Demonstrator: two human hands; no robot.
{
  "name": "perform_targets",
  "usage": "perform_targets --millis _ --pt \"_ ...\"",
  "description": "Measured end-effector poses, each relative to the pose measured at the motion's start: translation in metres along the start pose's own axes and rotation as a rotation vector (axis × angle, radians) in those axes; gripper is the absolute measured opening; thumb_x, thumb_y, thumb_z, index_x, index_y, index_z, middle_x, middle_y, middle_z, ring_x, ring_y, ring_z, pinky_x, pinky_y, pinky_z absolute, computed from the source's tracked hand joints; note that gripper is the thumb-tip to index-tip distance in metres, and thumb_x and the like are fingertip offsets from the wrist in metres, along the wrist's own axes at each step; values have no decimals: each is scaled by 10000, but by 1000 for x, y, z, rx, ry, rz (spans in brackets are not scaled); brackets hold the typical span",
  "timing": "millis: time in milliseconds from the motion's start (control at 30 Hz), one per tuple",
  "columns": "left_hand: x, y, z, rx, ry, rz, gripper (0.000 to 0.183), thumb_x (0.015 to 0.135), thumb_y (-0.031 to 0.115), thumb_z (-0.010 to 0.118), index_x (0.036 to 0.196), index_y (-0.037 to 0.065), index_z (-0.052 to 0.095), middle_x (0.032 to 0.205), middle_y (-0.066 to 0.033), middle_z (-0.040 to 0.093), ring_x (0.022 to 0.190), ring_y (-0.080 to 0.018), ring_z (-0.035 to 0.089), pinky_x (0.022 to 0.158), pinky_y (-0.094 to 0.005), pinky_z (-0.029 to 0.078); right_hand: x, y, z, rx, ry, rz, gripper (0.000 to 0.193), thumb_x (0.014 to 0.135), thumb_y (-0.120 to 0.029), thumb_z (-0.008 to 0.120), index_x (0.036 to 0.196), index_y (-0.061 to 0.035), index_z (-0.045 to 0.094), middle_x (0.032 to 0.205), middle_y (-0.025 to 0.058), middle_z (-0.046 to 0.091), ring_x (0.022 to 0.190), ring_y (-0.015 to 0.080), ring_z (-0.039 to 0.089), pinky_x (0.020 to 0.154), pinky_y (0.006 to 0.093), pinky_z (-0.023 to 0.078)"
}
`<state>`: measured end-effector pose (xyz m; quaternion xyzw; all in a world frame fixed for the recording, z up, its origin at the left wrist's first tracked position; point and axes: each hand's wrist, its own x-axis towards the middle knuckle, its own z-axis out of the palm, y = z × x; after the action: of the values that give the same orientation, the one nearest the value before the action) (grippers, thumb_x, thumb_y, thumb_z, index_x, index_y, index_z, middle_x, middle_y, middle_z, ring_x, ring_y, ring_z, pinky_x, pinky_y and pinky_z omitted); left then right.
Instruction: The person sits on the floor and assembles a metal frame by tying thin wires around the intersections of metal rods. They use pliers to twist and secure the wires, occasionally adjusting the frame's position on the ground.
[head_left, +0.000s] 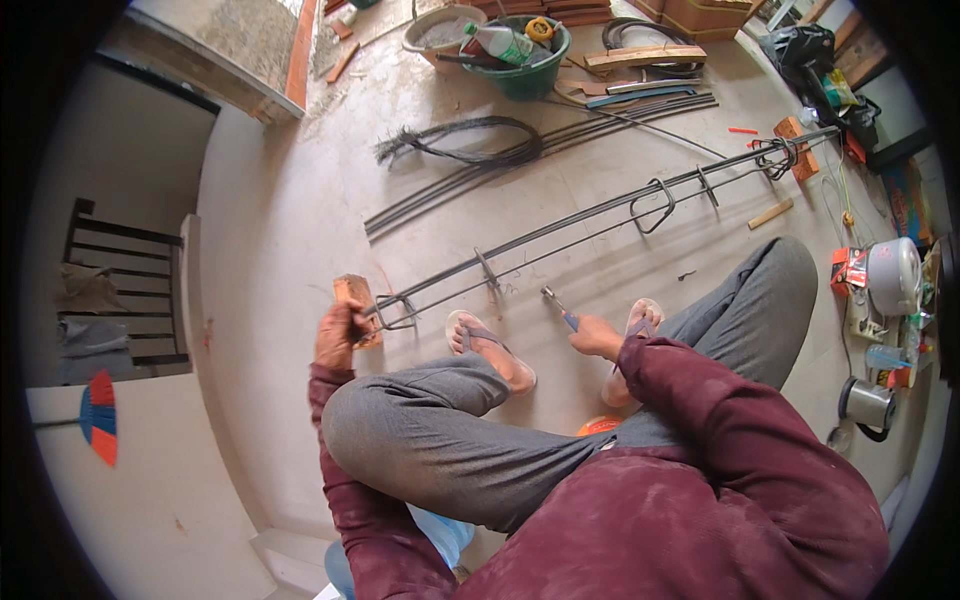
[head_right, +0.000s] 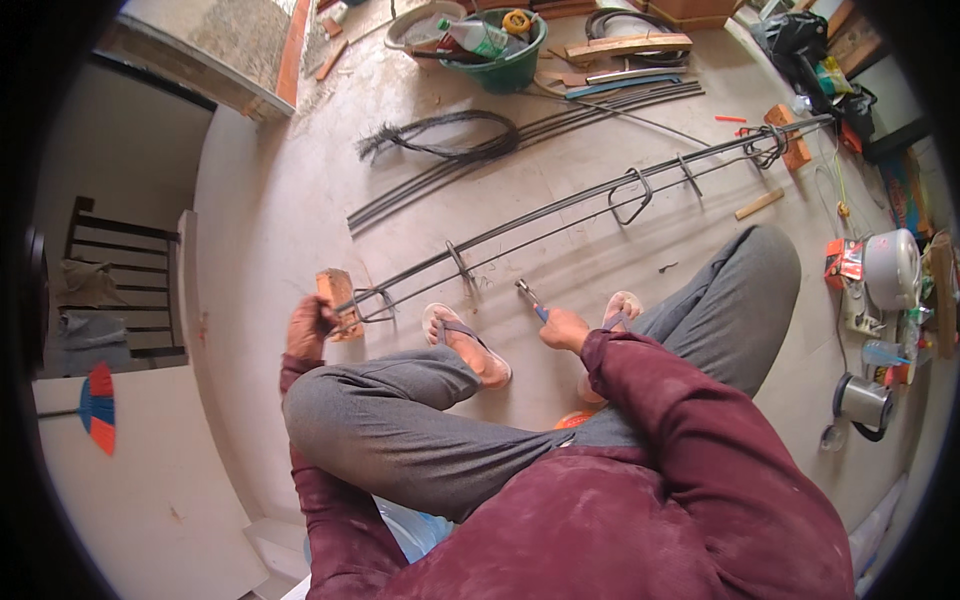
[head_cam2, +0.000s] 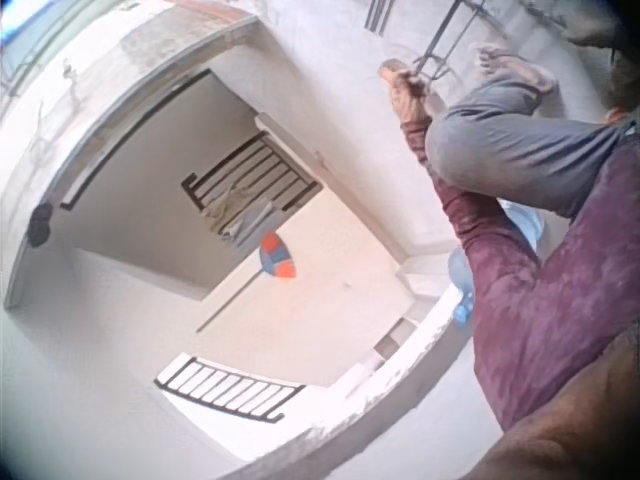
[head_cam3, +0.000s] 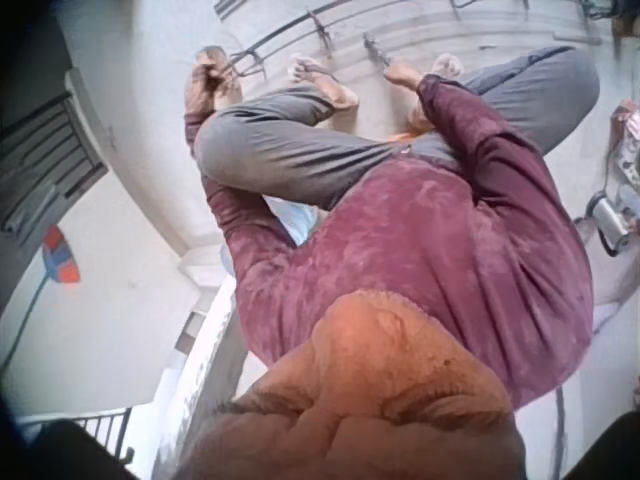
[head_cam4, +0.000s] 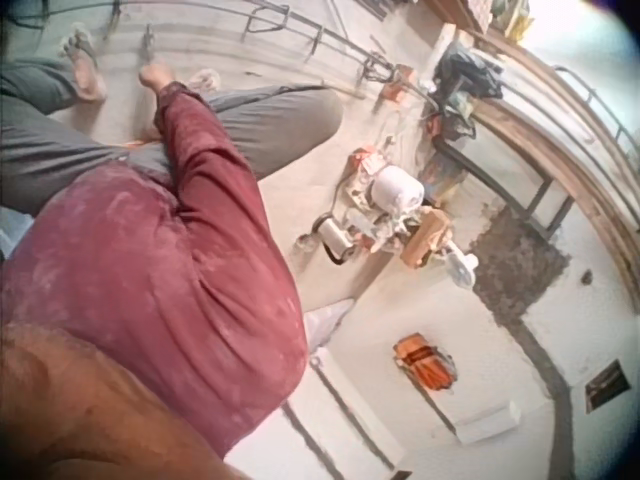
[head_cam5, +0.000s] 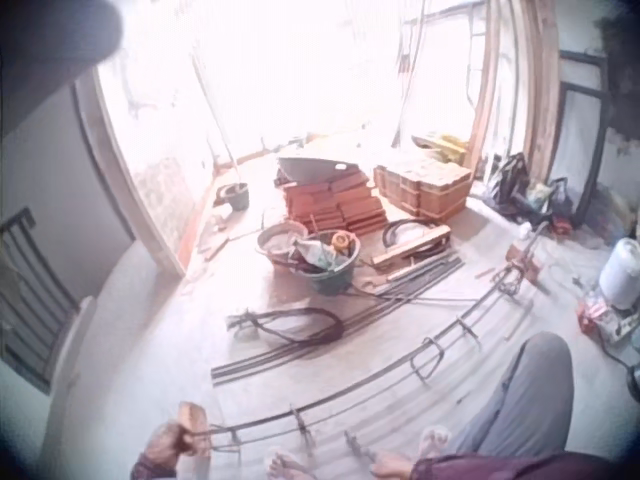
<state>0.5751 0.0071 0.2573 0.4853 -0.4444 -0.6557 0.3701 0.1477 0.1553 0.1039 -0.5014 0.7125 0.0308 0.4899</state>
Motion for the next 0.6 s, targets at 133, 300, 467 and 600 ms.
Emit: perform_targets --millis 133,300,467,600 --pt "-42 114 66 -42 34 239 234 999 283 508 1077 69 562 767 -36 579 714 -151 583 678 -300 523 4 15 15 -107 81 -77 379 808 -135 555 1167 -15 574 1078 250 646 1032 391 627 861 450 508" --pt "-80 166 169 -33 -22 424 207 1005 280 500 1087 97 553 846 -30 593 753 -137 586 713 -309 532 32 50 36 -155 27 -122 365 797 -121 602 1152 -33 599 1151 212 630 1056 357 629 876 454 506" --pt "-45 126 236 -201 -66 389 207 989 295 535 1056 103 574 886 -26 626 737 -132 584 668 -290 509 11 28 16 -436 -124 -175 368 809 -210 629 1143 -57 621 1227 166 587 1182 314 546 920 457 480" --pt "-14 103 219 -558 63 343 187 994 239 524 1052 79 602 949 -21 666 807 -127 623 738 -301 544 -9 -3 -25 -185 662 -204 480 768 -335 692 1151 -55 617 1270 152 498 1184 328 466 955 521 405"
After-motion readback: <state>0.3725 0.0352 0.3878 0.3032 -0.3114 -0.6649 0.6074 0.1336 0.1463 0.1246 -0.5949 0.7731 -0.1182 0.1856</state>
